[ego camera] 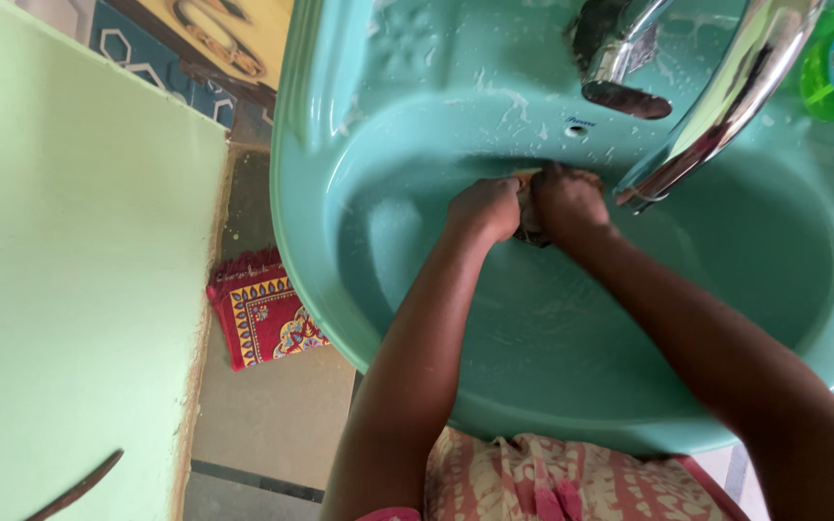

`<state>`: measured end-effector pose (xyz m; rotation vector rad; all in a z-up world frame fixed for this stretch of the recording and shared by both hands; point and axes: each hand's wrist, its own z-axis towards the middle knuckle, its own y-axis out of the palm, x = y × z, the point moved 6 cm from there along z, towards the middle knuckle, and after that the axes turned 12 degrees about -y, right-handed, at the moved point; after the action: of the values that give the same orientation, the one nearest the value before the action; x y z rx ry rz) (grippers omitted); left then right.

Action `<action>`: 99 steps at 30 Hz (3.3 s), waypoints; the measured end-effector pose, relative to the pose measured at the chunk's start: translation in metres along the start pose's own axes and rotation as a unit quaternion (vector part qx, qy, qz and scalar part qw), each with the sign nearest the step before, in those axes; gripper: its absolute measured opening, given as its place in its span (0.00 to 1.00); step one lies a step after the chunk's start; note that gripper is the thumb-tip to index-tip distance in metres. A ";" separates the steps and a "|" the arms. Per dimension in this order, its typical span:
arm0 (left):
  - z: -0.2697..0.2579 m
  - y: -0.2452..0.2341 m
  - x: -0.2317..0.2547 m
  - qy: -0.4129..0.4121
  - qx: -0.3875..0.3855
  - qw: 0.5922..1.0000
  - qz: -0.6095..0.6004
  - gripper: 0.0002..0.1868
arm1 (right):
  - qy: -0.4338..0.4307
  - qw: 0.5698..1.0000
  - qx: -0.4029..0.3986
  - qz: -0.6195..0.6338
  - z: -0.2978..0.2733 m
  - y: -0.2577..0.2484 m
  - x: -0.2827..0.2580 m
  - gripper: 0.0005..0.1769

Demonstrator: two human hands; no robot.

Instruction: The person scrubs the interior of a teal bathroom sink using a sponge and running water. They wipe the basin, the drain area, and the sides of the sink repeatedly, rinsing the sponge under the faucet to remove soap and debris.

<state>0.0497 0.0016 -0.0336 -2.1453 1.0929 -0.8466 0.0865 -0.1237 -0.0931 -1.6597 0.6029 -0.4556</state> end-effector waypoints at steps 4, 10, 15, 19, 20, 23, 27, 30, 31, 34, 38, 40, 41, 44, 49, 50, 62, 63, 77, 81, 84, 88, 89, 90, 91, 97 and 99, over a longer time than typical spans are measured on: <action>-0.004 -0.007 -0.005 -0.026 0.013 0.999 -0.020 0.27 | -0.099 0.988 0.081 0.088 0.004 -0.015 -0.023 0.21; 0.001 -0.010 -0.010 -0.043 0.024 0.999 -0.007 0.29 | -0.084 0.994 0.071 0.003 0.007 -0.011 -0.022 0.19; 0.007 -0.007 -0.022 -0.068 0.011 0.998 -0.008 0.33 | -0.026 0.992 -0.091 -0.079 -0.011 0.008 0.007 0.14; 0.007 -0.008 -0.022 -0.071 0.013 0.997 -0.008 0.32 | 0.001 0.978 -0.173 -0.114 -0.038 0.007 0.037 0.15; 0.007 -0.007 -0.021 -0.070 0.010 0.997 -0.008 0.31 | -0.005 0.976 -0.176 -0.126 -0.041 0.006 0.040 0.15; 0.007 -0.007 -0.018 -0.061 0.014 0.998 -0.001 0.35 | -0.058 0.965 -0.163 -0.198 -0.036 0.000 0.030 0.16; 0.009 -0.006 -0.019 -0.063 0.009 0.998 0.001 0.32 | -0.009 0.994 -0.065 -0.091 -0.005 -0.010 -0.002 0.17; 0.010 -0.007 -0.017 -0.061 0.015 0.998 -0.003 0.34 | -0.088 0.986 0.143 -0.003 -0.005 -0.029 -0.019 0.12; 0.010 -0.007 -0.017 -0.062 0.012 0.998 -0.002 0.35 | -0.062 0.991 0.121 -0.013 -0.003 -0.025 -0.014 0.13; 0.006 -0.007 -0.017 -0.074 -0.010 0.997 0.004 0.32 | 0.019 0.999 0.044 -0.008 0.000 -0.012 -0.002 0.15; 0.001 -0.016 -0.016 -0.072 0.006 0.997 -0.003 0.32 | 0.046 0.998 0.025 0.026 0.004 -0.009 -0.001 0.19; 0.000 -0.013 -0.013 -0.071 -0.008 0.997 -0.004 0.30 | 0.014 0.999 0.043 0.029 0.002 -0.011 -0.004 0.19; 0.002 -0.011 -0.011 -0.069 -0.015 0.997 -0.004 0.29 | -0.002 0.998 0.044 0.039 0.002 -0.011 -0.008 0.18; 0.007 -0.005 -0.009 -0.041 0.004 0.999 0.009 0.31 | -0.005 0.997 0.050 0.050 0.004 -0.011 -0.006 0.20; 0.012 -0.007 -0.025 -0.070 0.014 0.997 -0.008 0.29 | 0.043 0.998 0.041 0.024 0.006 0.006 0.006 0.17; 0.011 -0.008 -0.025 -0.071 0.011 0.997 -0.009 0.27 | 0.045 0.998 0.032 0.020 0.005 0.007 0.007 0.17; 0.010 -0.002 -0.018 -0.078 -0.018 0.997 0.004 0.29 | -0.009 0.999 0.043 0.025 0.009 -0.012 -0.009 0.20; 0.010 -0.004 -0.019 -0.076 -0.013 0.997 0.002 0.28 | -0.004 0.999 0.039 0.020 0.009 -0.010 -0.008 0.20; 0.010 -0.002 -0.012 -0.042 0.011 0.999 -0.015 0.22 | -0.046 0.996 0.076 0.004 0.004 -0.016 -0.019 0.15; 0.010 -0.003 -0.018 -0.056 0.013 0.998 -0.001 0.23 | -0.004 0.999 0.050 -0.007 0.004 -0.014 -0.006 0.15; 0.013 -0.003 -0.018 -0.047 0.021 0.999 0.003 0.25 | 0.063 0.997 -0.003 0.042 0.001 -0.011 0.005 0.12; 0.013 -0.004 -0.017 -0.035 0.031 0.999 0.004 0.25 | 0.064 0.991 -0.112 0.034 -0.012 -0.024 0.011 0.10; 0.011 -0.004 -0.017 -0.034 0.035 0.999 -0.002 0.24 | 0.067 0.981 -0.174 0.050 -0.018 -0.025 0.014 0.13; 0.011 -0.004 -0.017 -0.038 0.027 0.999 0.000 0.24 | 0.071 0.967 -0.235 0.065 -0.025 -0.025 0.014 0.17; 0.010 -0.005 -0.016 -0.042 0.019 0.999 0.003 0.23 | 0.058 0.962 -0.252 0.084 -0.027 -0.026 0.010 0.16; 0.006 -0.006 -0.011 -0.040 0.017 0.999 0.009 0.20 | -0.050 0.948 -0.250 0.190 -0.033 0.007 -0.014 0.12; 0.006 -0.007 -0.012 -0.037 0.018 0.999 0.012 0.20 | -0.132 0.968 -0.076 0.198 -0.014 -0.002 -0.048 0.11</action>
<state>0.0521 0.0162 -0.0361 -2.1124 1.0563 -0.7636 0.0408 -0.1053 -0.0871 -1.6552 0.7623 0.1034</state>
